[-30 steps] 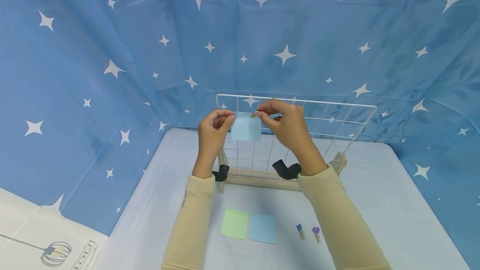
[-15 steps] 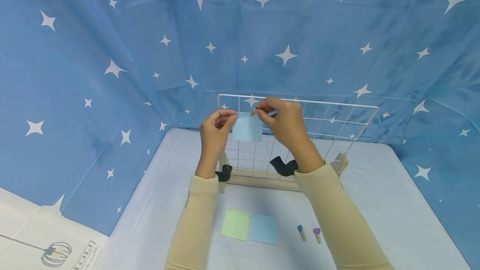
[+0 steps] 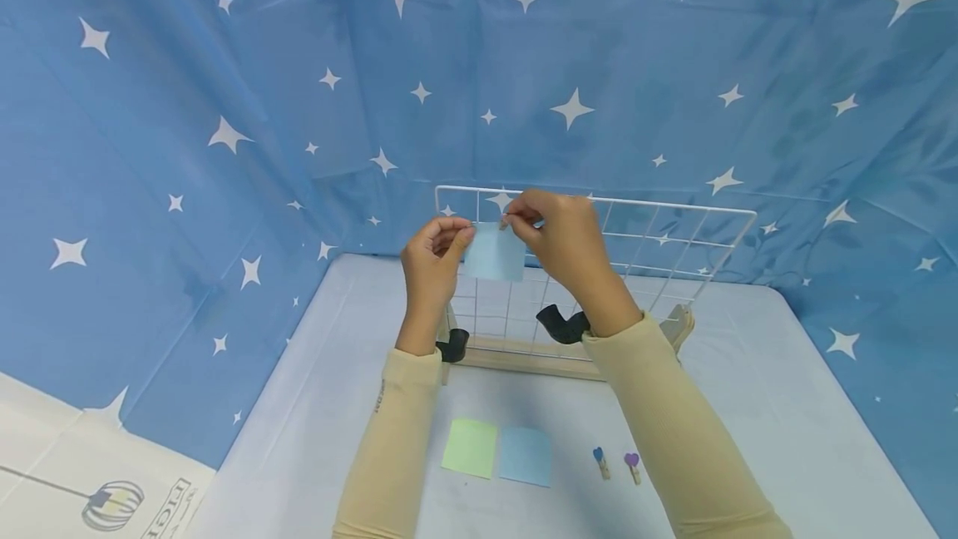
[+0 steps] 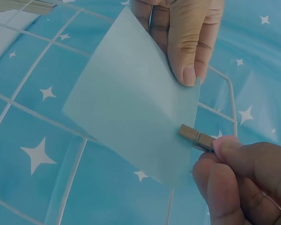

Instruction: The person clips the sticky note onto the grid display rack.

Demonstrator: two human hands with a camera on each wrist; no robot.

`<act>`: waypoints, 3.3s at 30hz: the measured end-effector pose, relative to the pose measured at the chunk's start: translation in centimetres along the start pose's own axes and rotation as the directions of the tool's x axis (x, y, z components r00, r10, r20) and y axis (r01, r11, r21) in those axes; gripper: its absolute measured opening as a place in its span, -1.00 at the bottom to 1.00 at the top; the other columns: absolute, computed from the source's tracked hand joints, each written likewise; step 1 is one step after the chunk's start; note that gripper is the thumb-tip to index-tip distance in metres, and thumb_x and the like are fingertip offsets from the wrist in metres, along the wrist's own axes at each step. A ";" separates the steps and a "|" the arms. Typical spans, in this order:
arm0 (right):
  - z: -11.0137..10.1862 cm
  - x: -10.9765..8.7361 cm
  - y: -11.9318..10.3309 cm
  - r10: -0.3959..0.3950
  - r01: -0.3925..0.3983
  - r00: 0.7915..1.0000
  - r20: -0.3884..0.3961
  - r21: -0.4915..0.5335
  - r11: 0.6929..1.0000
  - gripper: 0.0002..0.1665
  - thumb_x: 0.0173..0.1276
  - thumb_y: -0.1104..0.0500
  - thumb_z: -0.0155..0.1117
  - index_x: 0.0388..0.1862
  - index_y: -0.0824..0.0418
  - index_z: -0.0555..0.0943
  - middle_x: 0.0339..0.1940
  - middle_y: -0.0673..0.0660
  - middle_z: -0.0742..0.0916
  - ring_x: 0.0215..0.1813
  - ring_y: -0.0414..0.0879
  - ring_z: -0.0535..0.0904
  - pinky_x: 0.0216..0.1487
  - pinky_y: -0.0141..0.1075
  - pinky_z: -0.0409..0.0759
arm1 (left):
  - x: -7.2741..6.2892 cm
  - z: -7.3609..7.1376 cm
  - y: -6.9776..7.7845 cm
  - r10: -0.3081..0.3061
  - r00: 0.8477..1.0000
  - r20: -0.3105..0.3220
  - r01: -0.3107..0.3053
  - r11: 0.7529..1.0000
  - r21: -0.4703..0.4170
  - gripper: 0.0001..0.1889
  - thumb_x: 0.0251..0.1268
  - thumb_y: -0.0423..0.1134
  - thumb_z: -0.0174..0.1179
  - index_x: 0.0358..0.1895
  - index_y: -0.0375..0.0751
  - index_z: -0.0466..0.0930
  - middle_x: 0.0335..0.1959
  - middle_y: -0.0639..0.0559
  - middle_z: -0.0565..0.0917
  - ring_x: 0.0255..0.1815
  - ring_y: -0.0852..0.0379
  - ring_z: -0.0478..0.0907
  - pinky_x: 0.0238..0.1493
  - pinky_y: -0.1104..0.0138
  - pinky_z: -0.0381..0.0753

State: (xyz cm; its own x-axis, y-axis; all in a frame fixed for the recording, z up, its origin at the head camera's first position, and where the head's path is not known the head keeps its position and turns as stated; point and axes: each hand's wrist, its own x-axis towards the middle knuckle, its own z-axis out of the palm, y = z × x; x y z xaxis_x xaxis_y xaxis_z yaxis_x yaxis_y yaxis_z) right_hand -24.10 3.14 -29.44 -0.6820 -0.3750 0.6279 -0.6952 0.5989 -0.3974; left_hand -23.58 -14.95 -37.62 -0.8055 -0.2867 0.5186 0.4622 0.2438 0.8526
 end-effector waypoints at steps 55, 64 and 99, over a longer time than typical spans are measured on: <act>1.8 -0.7 1.3 -0.061 0.060 0.973 -0.222 -0.009 0.998 -0.73 0.37 0.20 0.62 -0.31 0.39 0.73 -0.40 0.29 0.81 -0.40 0.13 0.79 -0.31 -0.03 0.80 | -0.6 0.7 -0.5 0.062 0.996 -0.064 -0.065 0.997 -0.037 -0.81 0.48 -0.31 0.44 -0.04 -0.40 0.77 -0.13 -0.22 0.83 -0.10 -0.12 0.79 -0.04 0.39 0.71; 1.1 -1.9 1.9 0.105 -0.081 0.989 -0.105 0.210 0.974 -0.78 0.38 0.37 0.57 -0.06 0.44 0.76 -0.28 0.31 0.83 -0.27 0.17 0.82 -0.15 -0.03 0.83 | -1.0 -0.2 -1.0 0.031 0.997 -0.069 -0.036 0.997 -0.062 -0.81 0.46 -0.31 0.46 -0.03 -0.37 0.77 -0.11 -0.18 0.83 -0.11 0.00 0.77 -0.01 0.39 0.73; 1.2 -7.7 5.2 0.282 -0.284 0.956 0.084 0.508 0.813 -0.62 0.36 0.45 0.53 0.14 0.45 0.71 -0.07 0.37 0.81 -0.14 -0.36 0.71 -0.01 -0.49 0.72 | -4.5 -2.7 -1.9 0.025 0.999 -0.027 -0.025 1.000 -0.011 -0.76 0.35 -0.31 0.50 0.01 -0.32 0.81 -0.05 -0.18 0.84 -0.11 0.19 0.76 -0.07 0.42 0.68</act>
State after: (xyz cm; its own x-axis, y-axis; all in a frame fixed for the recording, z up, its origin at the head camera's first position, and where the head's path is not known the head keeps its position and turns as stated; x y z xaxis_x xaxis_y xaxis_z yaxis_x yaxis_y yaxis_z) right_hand -22.71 8.27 -37.12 -0.8668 -0.2492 0.4320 -0.4868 0.2344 -0.8415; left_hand -19.85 -16.58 -41.42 -0.7835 -0.3059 0.5410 0.4861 0.2406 0.8401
